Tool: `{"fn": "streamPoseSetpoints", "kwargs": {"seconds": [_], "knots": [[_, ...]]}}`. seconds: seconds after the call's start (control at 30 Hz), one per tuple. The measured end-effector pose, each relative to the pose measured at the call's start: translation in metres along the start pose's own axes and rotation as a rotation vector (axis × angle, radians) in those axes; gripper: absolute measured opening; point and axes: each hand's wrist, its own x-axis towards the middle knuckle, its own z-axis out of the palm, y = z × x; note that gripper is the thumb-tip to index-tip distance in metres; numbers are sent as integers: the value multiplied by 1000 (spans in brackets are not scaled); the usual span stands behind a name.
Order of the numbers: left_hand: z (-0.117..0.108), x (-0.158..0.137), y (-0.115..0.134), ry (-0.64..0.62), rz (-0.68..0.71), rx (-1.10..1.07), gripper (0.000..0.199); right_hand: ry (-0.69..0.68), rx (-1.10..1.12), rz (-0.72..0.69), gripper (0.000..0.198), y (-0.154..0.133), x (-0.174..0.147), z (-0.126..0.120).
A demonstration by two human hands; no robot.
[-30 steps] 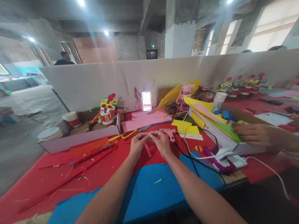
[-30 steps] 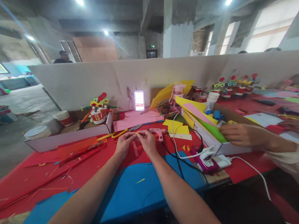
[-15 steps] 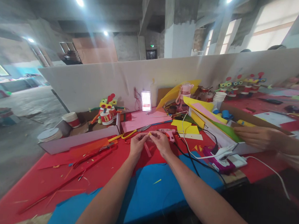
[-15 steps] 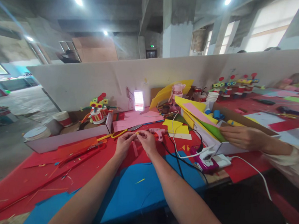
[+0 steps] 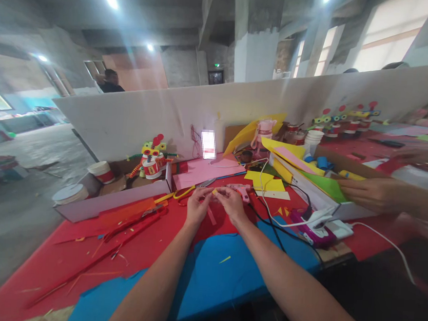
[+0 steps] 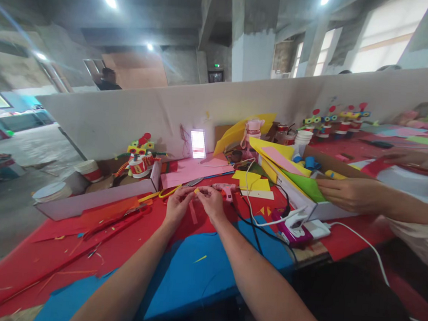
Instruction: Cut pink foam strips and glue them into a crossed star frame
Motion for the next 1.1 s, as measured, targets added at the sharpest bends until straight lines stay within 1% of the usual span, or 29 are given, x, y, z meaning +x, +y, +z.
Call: {"fn": "streamPoseSetpoints", "kwargs": {"seconds": [0.07,0.13,0.2,0.27,0.37,0.43,0.5,0.6,0.73,0.87,0.93,1.1], "knots": [[-1,-1,1,-20,60,80,21,11,-7,2,28,0,1,-1],[-4,-1,4,-54,152,202,26,25,10,15,27,1,1,-2],[-7,-1,8,-115,253,365,33,43,42,48,26,1,2,-3],[-9,0,13,-197,325,560,40,68,85,89,27,2,4,-4],[-10,2,22,-285,361,829,53,113,169,126,29,4,6,-8],[-10,3,25,-308,373,933,60,133,223,127,30,4,8,-11],[-10,3,27,-318,384,977,64,142,258,116,30,4,9,-13],[-10,3,25,-308,386,967,67,161,287,77,30,1,9,-14],[-13,2,23,-222,380,932,66,182,285,12,33,-5,8,-9],[-14,1,22,-173,406,936,64,148,252,-16,33,-10,6,-5],[-14,1,23,-189,414,963,65,136,220,-21,31,-11,5,-5],[-10,2,27,-280,412,1072,69,124,186,-25,30,-9,4,-6]]}}
